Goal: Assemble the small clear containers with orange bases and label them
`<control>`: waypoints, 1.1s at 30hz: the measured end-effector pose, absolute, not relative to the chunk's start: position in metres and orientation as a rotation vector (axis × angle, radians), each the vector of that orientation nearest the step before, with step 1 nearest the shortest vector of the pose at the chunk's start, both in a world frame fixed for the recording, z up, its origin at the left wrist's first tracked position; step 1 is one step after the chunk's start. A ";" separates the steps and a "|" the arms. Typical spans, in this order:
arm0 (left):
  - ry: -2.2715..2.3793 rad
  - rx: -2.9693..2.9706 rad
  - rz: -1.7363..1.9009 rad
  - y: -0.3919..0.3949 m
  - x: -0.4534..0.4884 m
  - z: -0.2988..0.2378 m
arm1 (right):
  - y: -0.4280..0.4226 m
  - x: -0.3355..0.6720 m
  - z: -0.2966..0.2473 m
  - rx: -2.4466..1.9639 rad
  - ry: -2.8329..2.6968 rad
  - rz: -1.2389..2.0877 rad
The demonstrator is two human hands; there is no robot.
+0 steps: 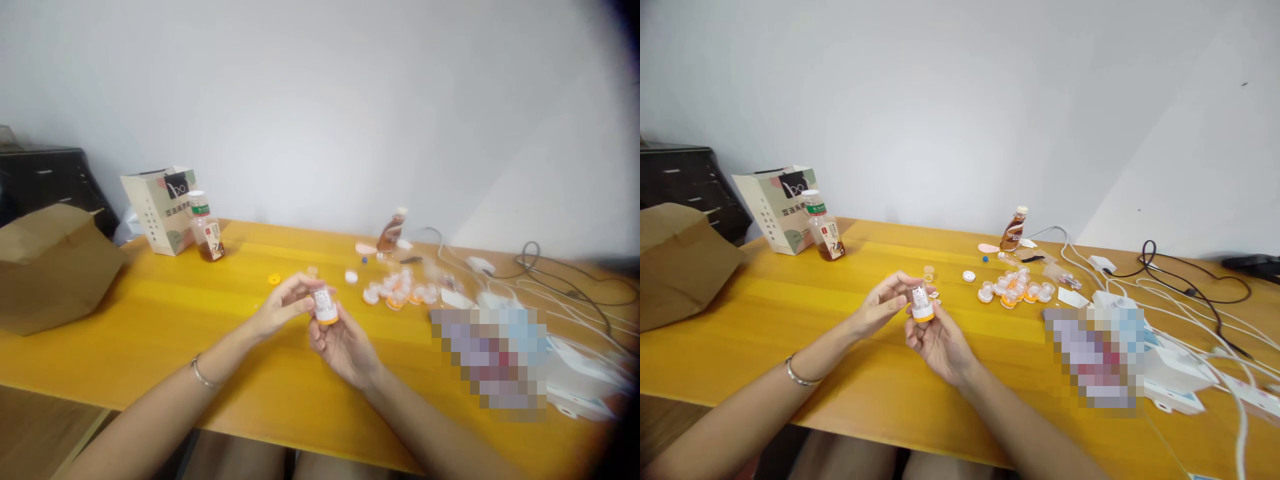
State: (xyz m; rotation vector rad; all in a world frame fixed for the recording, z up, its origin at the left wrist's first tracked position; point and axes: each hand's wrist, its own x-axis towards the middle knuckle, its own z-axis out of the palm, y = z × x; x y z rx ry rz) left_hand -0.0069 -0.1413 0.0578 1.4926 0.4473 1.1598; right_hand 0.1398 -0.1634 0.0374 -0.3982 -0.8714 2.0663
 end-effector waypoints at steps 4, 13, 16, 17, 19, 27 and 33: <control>0.754 1.692 1.263 -0.138 -0.008 0.060 | -0.160 0.139 0.032 -0.474 -1.028 1.847; 0.643 1.796 1.066 -0.141 -0.011 0.063 | -0.162 0.135 0.025 -0.491 -1.152 1.661; 0.553 1.790 1.040 -0.139 -0.015 0.064 | -0.167 0.133 0.028 -0.440 -1.060 1.873; 0.539 1.797 1.020 -0.138 -0.017 0.064 | -0.167 0.133 0.029 -0.438 -1.051 1.921; 0.557 1.846 1.006 -0.136 -0.019 0.065 | -0.167 0.134 0.031 -0.459 -1.064 1.919; 0.894 2.107 0.997 -0.139 -0.015 0.063 | -0.162 0.133 0.019 -0.629 -1.371 1.426; 1.187 2.218 1.019 -0.140 -0.001 0.055 | -0.162 0.127 0.010 -0.782 -1.251 1.252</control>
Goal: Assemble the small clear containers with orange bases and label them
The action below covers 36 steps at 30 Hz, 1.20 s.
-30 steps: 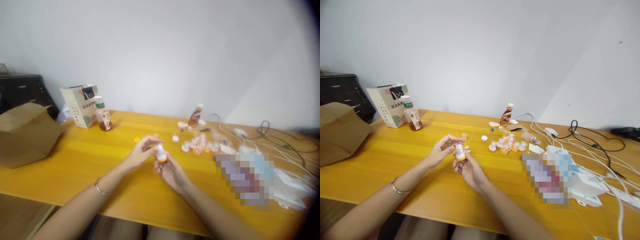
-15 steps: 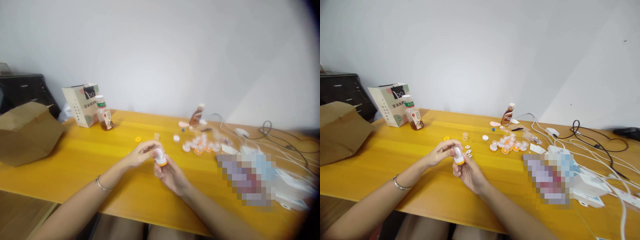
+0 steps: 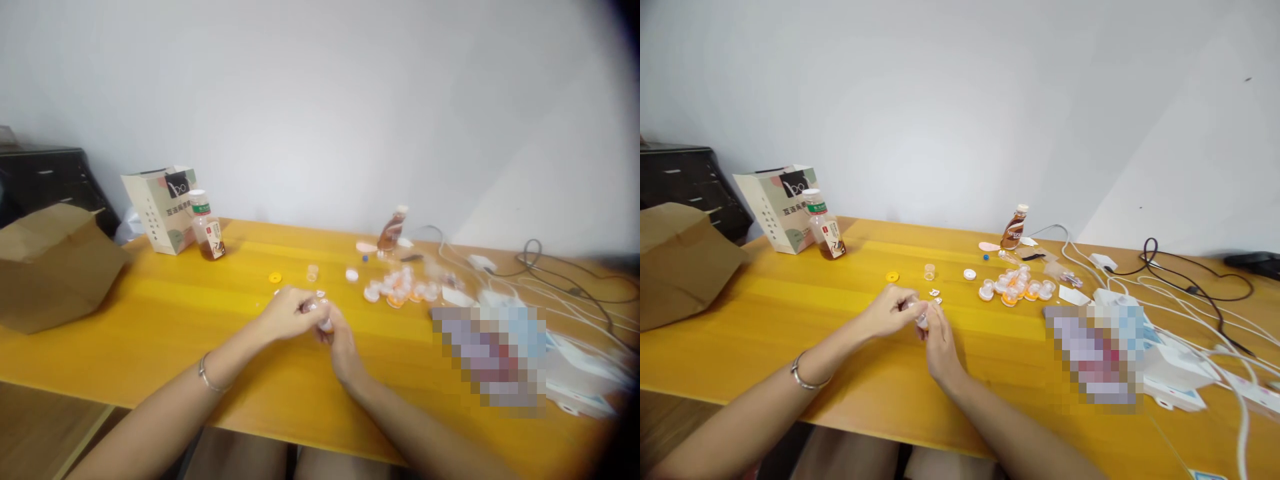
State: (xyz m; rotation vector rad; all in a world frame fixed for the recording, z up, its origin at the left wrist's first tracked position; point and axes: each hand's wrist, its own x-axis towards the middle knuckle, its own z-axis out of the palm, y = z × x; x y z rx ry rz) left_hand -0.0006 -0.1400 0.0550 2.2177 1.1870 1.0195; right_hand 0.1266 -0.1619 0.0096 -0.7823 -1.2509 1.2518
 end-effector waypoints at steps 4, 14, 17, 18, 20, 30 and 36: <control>1.360 2.260 1.124 -0.145 0.016 0.047 | -0.158 0.123 0.009 -0.832 -1.090 1.243; 0.963 2.963 1.129 -0.135 0.005 0.037 | -0.162 0.129 0.022 -0.874 -0.886 2.059; 0.805 3.012 0.934 -0.129 -0.002 0.039 | -0.156 0.136 0.021 -0.827 -0.931 2.335; 0.815 2.964 0.910 -0.127 -0.003 0.040 | -0.155 0.137 0.021 -0.792 -0.915 2.376; 0.882 2.773 0.911 -0.125 -0.005 0.042 | -0.152 0.136 0.020 -0.703 -0.854 2.382; 0.656 1.694 1.047 -0.121 0.001 0.040 | -0.152 0.136 0.023 -0.401 -0.665 2.238; 0.658 1.626 1.091 -0.125 0.009 0.042 | -0.153 0.130 0.022 -0.460 -0.607 2.128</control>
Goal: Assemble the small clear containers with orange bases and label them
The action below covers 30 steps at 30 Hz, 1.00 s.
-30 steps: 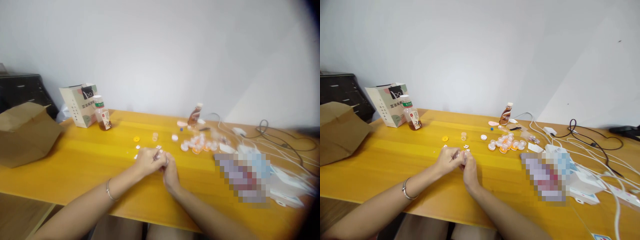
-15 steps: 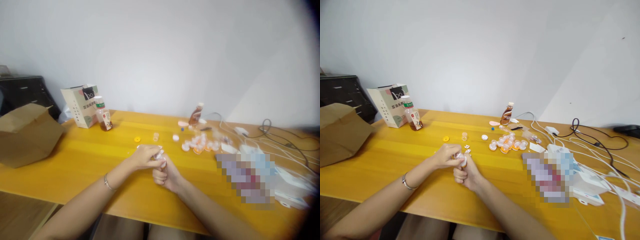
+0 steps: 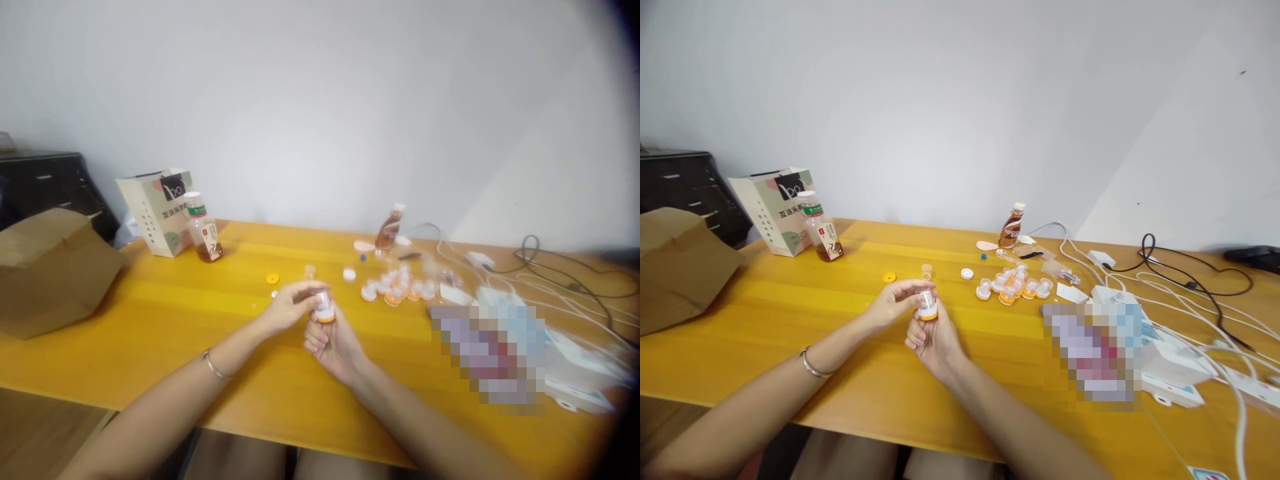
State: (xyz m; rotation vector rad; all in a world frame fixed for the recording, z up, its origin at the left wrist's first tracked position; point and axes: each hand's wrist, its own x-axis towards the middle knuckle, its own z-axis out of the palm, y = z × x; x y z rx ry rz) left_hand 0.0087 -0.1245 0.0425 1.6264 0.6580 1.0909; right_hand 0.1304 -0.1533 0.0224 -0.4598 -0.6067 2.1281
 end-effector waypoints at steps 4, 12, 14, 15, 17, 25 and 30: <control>0.742 1.603 1.147 -0.126 0.014 0.042 | -0.157 0.126 0.024 -0.489 -0.535 2.059; 1.003 1.890 1.263 -0.131 0.028 0.033 | -0.157 0.128 0.018 -0.615 -0.481 1.883; 1.078 1.981 1.296 -0.135 0.030 0.036 | -0.156 0.127 0.019 -0.637 -0.497 1.846; 1.104 2.024 1.309 -0.137 0.030 0.038 | -0.155 0.127 0.019 -0.644 -0.505 1.829; 1.125 2.115 1.312 -0.140 0.029 0.043 | -0.153 0.127 0.020 -0.659 -0.530 1.833; 0.901 2.784 1.148 -0.133 0.010 0.050 | -0.149 0.131 0.024 -0.696 -0.631 1.957; 0.787 3.337 1.103 -0.125 0.004 0.046 | -0.158 0.123 0.024 -0.833 -0.637 1.760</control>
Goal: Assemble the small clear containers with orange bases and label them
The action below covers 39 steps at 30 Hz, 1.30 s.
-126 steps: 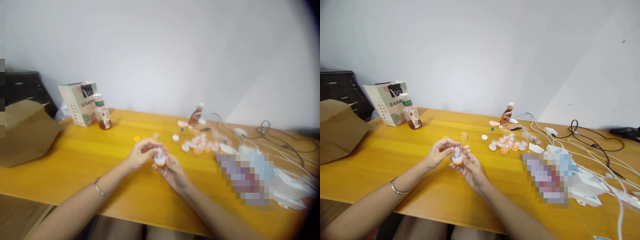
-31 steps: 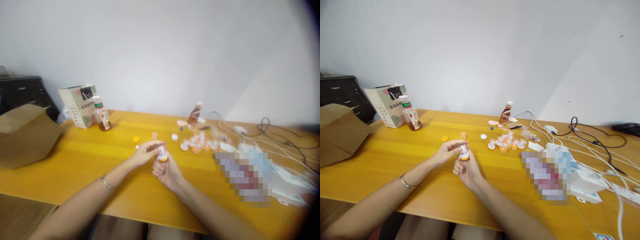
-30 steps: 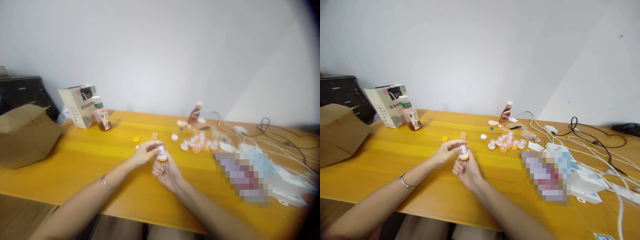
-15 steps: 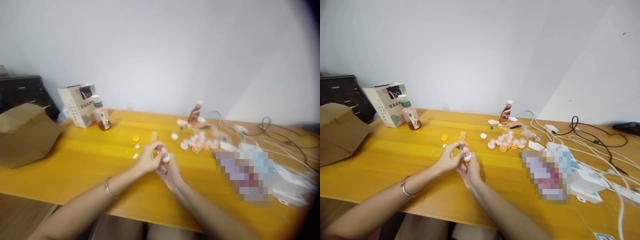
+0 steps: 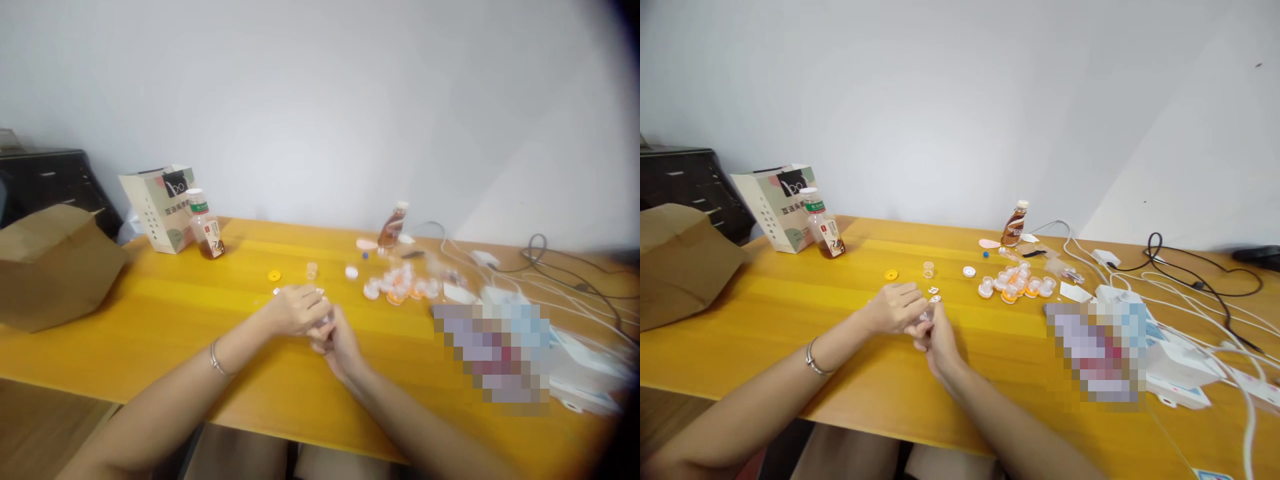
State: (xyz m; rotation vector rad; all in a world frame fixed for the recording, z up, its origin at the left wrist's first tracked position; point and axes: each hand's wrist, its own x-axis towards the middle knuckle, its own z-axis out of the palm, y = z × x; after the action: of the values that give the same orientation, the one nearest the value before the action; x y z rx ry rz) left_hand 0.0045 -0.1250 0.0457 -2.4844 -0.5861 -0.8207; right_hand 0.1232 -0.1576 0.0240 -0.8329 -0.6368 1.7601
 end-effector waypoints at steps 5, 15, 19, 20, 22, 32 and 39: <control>-0.912 -2.332 -0.894 -0.135 0.023 0.038 | -0.156 0.122 0.019 -0.827 -0.549 1.572; -1.233 -3.064 -0.955 -0.146 0.001 0.072 | -0.153 0.128 0.022 -0.743 -0.667 1.755; -0.929 -3.281 -1.090 -0.141 -0.015 0.080 | -0.159 0.131 0.031 -0.682 -0.686 1.769; -0.932 -3.263 -1.149 -0.142 -0.016 0.081 | -0.161 0.131 0.034 -0.642 -0.691 1.770; -0.949 -3.204 -1.241 -0.144 -0.015 0.082 | -0.166 0.130 0.040 -0.575 -0.691 1.782; -0.913 -2.856 -1.393 -0.161 0.007 0.079 | -0.179 0.129 0.053 -0.649 -0.626 1.584; -1.254 -2.632 -1.327 -0.157 0.008 0.073 | -0.175 0.130 0.038 -0.705 -0.881 1.302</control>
State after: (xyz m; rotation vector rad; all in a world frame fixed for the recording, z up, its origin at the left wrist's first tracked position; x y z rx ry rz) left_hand 0.0084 -0.1574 0.0728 -2.6321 -1.2543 -1.3271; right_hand 0.1297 -0.1753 0.0377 -0.7047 -0.8812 1.3020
